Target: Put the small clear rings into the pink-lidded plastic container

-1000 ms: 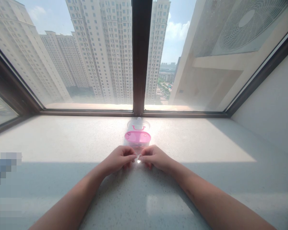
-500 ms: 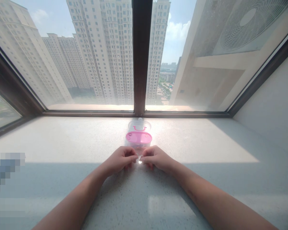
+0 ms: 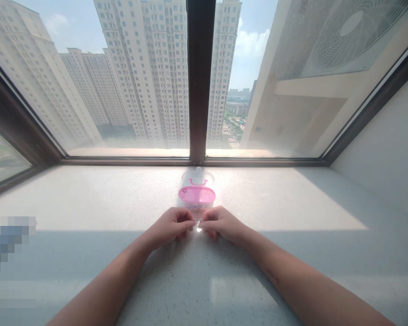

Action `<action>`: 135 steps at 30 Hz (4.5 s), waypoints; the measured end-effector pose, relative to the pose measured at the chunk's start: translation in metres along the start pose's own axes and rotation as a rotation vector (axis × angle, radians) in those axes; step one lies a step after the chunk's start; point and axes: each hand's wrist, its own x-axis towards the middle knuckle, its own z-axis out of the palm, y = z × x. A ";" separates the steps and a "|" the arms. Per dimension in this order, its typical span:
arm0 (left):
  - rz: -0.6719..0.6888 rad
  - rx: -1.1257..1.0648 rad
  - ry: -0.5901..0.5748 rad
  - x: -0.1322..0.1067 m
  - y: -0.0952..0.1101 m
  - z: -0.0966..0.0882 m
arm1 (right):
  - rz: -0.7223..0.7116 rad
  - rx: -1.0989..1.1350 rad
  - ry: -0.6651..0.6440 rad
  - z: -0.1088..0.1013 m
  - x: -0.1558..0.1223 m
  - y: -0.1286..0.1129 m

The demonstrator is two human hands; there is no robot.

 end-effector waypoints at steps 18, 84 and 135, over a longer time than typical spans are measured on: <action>0.000 -0.010 -0.016 0.001 0.000 -0.001 | -0.011 0.035 -0.019 -0.002 0.002 0.006; -0.004 -0.029 -0.013 0.001 -0.003 0.000 | -0.016 -0.024 -0.051 -0.004 0.002 0.005; 0.001 -0.035 -0.016 0.002 -0.001 0.001 | 0.011 -0.017 -0.016 -0.001 0.002 0.002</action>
